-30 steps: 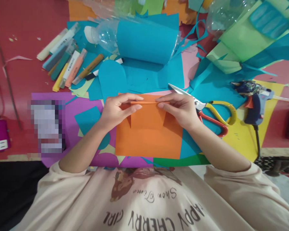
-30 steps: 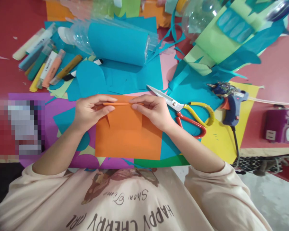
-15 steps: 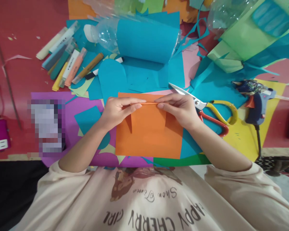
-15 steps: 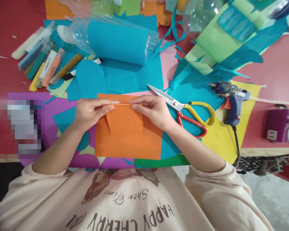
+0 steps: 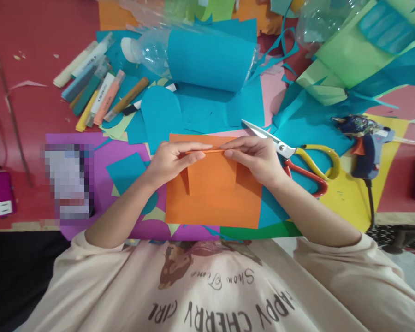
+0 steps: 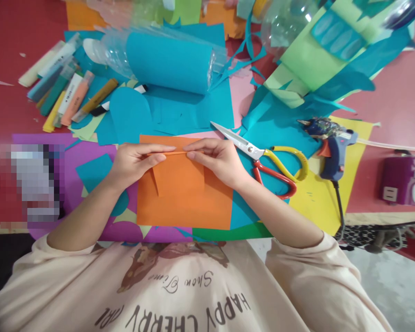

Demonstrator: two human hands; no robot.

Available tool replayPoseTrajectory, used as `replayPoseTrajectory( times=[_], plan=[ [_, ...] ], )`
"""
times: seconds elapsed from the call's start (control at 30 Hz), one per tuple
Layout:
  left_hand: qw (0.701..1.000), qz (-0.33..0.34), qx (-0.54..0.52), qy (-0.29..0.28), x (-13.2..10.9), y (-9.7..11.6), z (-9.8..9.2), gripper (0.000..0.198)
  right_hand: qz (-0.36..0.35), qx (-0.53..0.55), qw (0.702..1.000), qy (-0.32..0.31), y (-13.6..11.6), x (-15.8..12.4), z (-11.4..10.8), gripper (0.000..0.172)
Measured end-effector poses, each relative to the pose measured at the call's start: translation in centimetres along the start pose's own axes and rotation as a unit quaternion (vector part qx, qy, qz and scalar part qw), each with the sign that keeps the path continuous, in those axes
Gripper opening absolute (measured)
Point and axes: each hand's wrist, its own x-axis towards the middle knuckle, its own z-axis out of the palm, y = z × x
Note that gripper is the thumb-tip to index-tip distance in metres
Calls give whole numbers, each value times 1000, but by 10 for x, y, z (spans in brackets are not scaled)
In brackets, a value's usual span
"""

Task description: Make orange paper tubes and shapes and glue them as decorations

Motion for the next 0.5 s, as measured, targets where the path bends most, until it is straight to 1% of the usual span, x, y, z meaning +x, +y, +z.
replayPoseTrajectory(
  times=[0.17,0.4,0.5],
  plan=[
    [1000,3,10,-2,0,2,0,42,-12,-1,1000,1,-1,0,0,10],
    [1000,2,19,-3,0,2,0,48,-18,-9,1000,-7,0,0,-1,10],
    [1000,-1,18,-1,0,1,0,46,-24,-12,1000,-2,-1,0,-1,8]
  ],
)
